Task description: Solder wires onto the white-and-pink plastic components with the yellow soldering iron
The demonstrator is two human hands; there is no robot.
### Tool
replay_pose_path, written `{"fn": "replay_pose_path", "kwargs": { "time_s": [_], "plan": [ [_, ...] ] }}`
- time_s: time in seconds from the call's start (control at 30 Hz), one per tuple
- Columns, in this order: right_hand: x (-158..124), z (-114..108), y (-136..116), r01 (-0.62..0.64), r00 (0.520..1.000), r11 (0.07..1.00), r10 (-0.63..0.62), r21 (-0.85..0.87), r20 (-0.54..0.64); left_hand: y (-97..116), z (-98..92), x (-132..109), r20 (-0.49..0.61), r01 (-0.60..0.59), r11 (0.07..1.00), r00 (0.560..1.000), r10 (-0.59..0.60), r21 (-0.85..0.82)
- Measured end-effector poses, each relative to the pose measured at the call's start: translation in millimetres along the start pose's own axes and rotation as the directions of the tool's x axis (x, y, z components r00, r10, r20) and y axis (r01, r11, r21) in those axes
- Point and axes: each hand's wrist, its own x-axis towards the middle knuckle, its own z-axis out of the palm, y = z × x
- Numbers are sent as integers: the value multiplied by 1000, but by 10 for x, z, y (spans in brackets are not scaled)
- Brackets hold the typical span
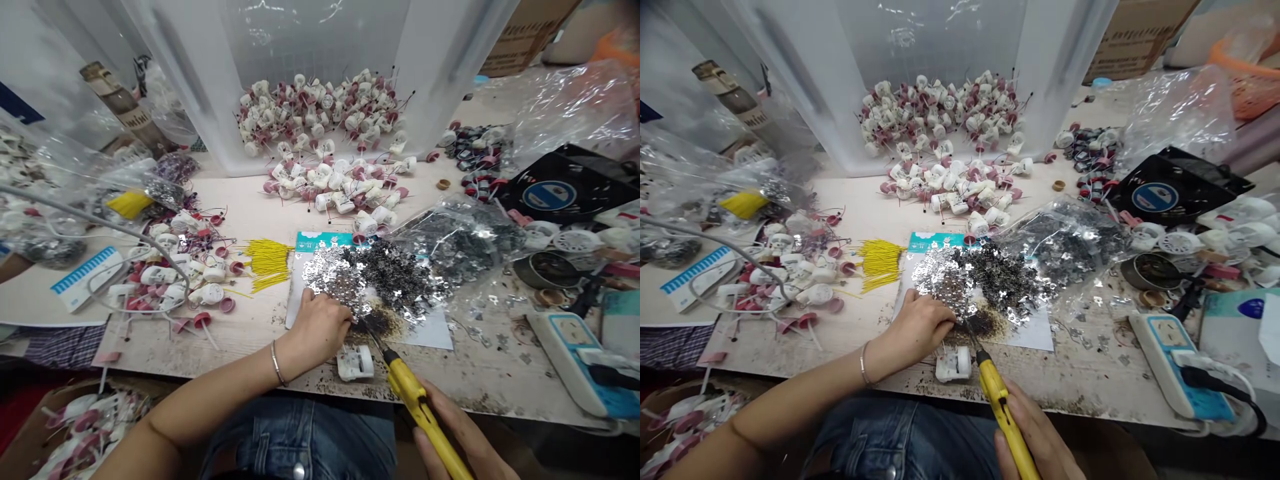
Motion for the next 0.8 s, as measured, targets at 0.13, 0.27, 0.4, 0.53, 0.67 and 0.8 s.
{"fn": "replay_pose_path", "kwargs": {
  "time_s": [0.13, 0.27, 0.4, 0.53, 0.67, 0.8],
  "plan": [
    [21, -30, 139, 121, 985, 992, -123, 20, 122, -21, 58, 49, -78, 26, 1000, 997, -27, -13],
    [44, -34, 202, 156, 983, 988, -157, 16, 98, -22, 95, 92, -87, 24, 1000, 996, -22, 18],
    [57, -45, 215, 228, 965, 973, -223, -24, 138, 6, 81, 113, -94, 29, 998, 995, -25, 48],
    [77, -77, 217, 263, 950, 963, -249, -55, 191, 34, 72, 128, -85, 29, 998, 996, -24, 60],
    [99, -90, 196, 278, 946, 959, -262, -61, 192, 47, 73, 140, -85, 29, 998, 996, -24, 62],
    [79, -69, 152, 209, 971, 975, -198, -72, 131, 50, 63, 160, -78, 41, 997, 996, -37, 59]
  ]
}}
